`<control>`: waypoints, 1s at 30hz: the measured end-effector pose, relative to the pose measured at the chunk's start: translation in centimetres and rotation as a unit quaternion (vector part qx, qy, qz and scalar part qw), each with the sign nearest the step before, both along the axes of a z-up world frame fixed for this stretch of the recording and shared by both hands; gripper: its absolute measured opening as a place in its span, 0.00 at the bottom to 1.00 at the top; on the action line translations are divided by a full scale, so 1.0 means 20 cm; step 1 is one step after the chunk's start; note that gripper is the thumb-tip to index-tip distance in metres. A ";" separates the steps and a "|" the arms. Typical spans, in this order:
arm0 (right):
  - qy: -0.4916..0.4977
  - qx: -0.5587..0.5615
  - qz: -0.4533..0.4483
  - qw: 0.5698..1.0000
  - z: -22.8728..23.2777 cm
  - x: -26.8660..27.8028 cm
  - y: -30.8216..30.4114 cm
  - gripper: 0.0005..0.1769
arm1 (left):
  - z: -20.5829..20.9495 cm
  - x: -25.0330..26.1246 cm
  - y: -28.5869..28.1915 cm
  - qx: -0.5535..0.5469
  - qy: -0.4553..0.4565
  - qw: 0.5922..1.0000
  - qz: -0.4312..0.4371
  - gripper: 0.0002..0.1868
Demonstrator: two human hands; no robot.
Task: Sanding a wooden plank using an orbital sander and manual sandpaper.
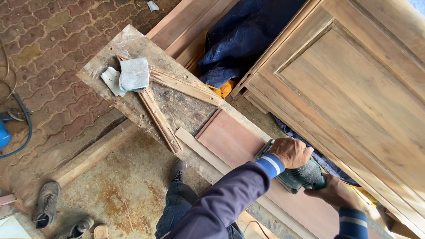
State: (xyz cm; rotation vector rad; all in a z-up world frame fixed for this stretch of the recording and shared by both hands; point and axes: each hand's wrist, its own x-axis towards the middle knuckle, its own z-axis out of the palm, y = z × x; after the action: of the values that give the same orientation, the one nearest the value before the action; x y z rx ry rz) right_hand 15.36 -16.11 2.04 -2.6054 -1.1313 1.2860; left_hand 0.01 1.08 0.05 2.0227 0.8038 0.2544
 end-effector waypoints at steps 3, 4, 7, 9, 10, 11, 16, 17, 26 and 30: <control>-0.045 -0.024 0.013 0.999 0.04 -0.08 0.17 0.29 | 0.04 -0.07 0.15 0.003 0.010 1.000 0.010 0.29; -0.044 -0.023 0.012 0.999 0.03 -0.09 0.22 0.29 | 0.02 -0.09 0.19 0.004 0.011 1.000 0.010 0.29; -0.030 0.009 0.050 0.998 0.01 -0.15 0.42 0.30 | -0.02 -0.18 0.36 0.024 0.001 0.998 0.053 0.28; -0.047 0.004 0.085 0.995 0.06 -0.24 0.57 0.31 | -0.03 -0.25 0.46 0.038 0.001 0.997 0.064 0.29; -0.047 0.002 0.085 0.995 0.06 -0.28 0.64 0.31 | -0.06 -0.29 0.52 0.036 0.002 0.997 0.064 0.29; -0.046 0.021 0.100 0.994 0.06 -0.32 0.70 0.31 | -0.08 -0.33 0.58 0.053 -0.006 0.996 0.074 0.29; -0.065 0.054 0.147 0.986 0.09 -0.51 0.99 0.33 | -0.08 -0.55 0.85 0.045 -0.004 0.996 0.080 0.29; -0.062 0.047 0.148 0.986 0.10 -0.55 1.04 0.32 | -0.07 -0.59 0.88 0.065 -0.015 0.993 0.092 0.29; -0.031 0.080 0.157 0.984 0.14 -0.79 1.24 0.29 | -0.04 -0.83 1.11 0.068 -0.007 0.994 0.091 0.28; -0.014 0.092 0.159 0.983 0.15 -0.79 1.20 0.28 | -0.09 -0.83 1.07 0.104 -0.052 0.988 0.100 0.29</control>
State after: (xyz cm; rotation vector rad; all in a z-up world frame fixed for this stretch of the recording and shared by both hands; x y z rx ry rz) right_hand -0.41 7.92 5.14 -2.3869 -1.6392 1.1233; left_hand -16.54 22.51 -1.79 2.1029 0.9464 0.5742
